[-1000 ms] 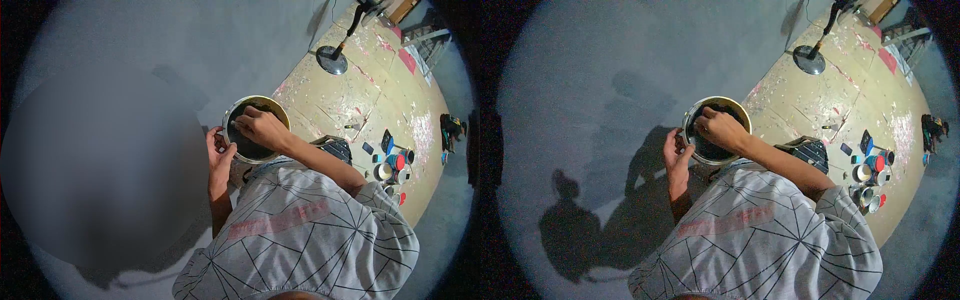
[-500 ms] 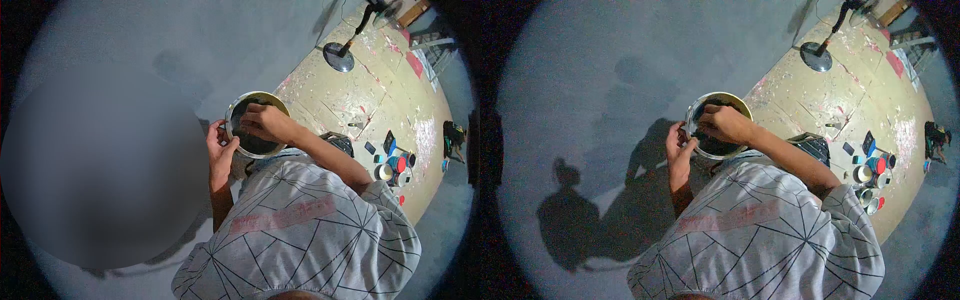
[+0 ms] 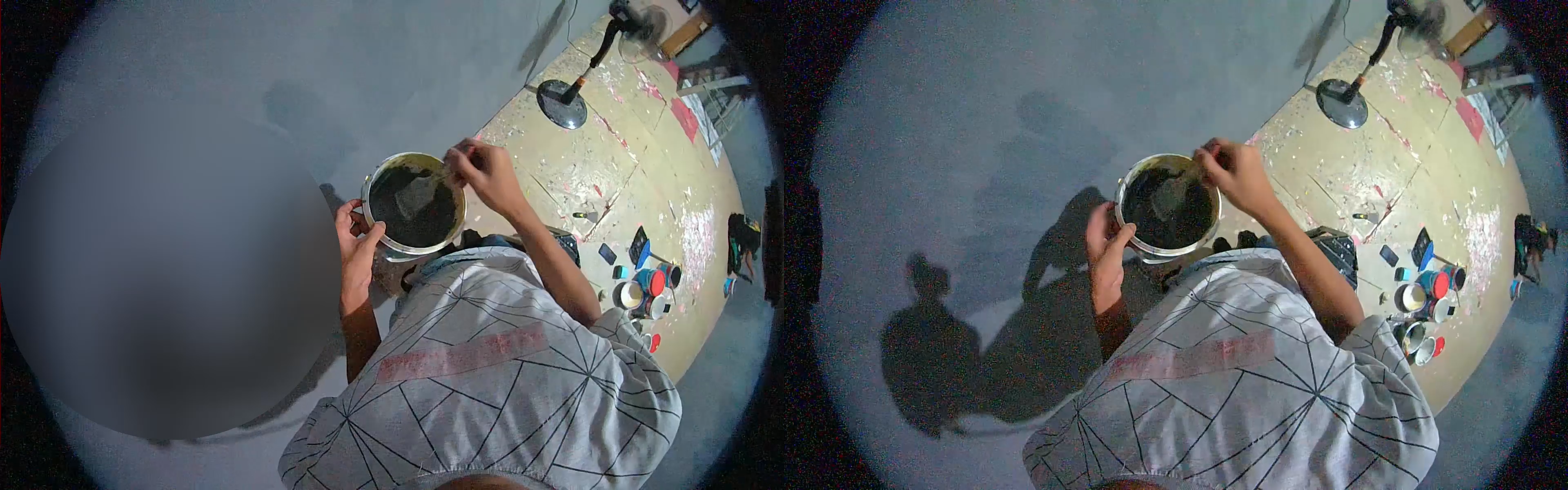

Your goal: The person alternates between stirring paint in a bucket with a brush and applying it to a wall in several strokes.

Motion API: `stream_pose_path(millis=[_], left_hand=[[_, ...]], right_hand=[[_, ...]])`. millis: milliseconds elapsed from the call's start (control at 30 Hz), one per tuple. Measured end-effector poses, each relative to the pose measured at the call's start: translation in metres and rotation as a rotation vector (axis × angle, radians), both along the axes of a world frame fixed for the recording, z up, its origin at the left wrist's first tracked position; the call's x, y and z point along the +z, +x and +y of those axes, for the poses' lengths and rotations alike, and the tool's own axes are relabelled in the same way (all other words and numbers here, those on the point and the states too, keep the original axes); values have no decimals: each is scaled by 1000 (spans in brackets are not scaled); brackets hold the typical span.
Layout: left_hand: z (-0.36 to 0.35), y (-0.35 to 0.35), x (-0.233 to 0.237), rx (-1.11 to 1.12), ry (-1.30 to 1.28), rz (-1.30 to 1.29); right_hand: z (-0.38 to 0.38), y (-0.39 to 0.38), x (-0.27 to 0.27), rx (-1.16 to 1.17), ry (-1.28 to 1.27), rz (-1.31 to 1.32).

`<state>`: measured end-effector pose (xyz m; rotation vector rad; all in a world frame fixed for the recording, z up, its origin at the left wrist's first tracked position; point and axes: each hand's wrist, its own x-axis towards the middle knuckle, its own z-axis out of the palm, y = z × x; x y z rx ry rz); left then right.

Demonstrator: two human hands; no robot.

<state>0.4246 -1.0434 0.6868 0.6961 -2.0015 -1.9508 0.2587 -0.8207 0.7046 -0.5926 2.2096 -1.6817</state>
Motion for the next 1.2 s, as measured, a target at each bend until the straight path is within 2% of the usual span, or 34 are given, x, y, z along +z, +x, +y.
stream_pose_path(millis=[33, 167, 200, 267, 333, 433, 500, 533, 600, 700, 767, 867, 1000, 1067, 1200], left_hand=[[-2, 1, -3, 2, 14, -28], [-2, 2, -6, 24, 27, -68], [0, 2, -8, 24, 42, -49], [1, 1, -10, 33, 58, -17], [4, 1, -10, 74, 43, -77], [10, 3, -9, 115, 76, -22], [14, 2, -5, 95, 53, -24], [14, 1, -3, 69, 27, -23], [13, 2, -12, 56, -36, -38], [15, 0, -15, 80, -73, -60], [16, 1, -16, 107, 19, -15], [12, 3, -32, 70, -73, 16], [23, 0, -18, 88, -81, -30], [21, -3, -32, 38, -239, -40], [29, -7, -30, 44, -232, -63]], right_hand=[[5, -4, -13, -71, -112, -166], [28, -11, -53, -128, -306, -330], [33, -11, -53, -119, -306, -321], [39, -6, -52, -174, -389, -462], [41, -4, -52, -182, -404, -433], [44, -5, -51, -191, -447, -450], [44, -3, -49, -108, -80, -24], [42, -2, -46, -103, -73, -32], [36, -2, -34, -20, 129, 125], [28, -2, -31, 10, 114, 145], [23, -2, -28, 18, 149, 161], [13, -1, -27, 29, 159, 413], [11, -4, -29, 127, 118, 357], [7, -1, -31, 153, 425, 578], [7, -1, -27, 222, 317, 551]])
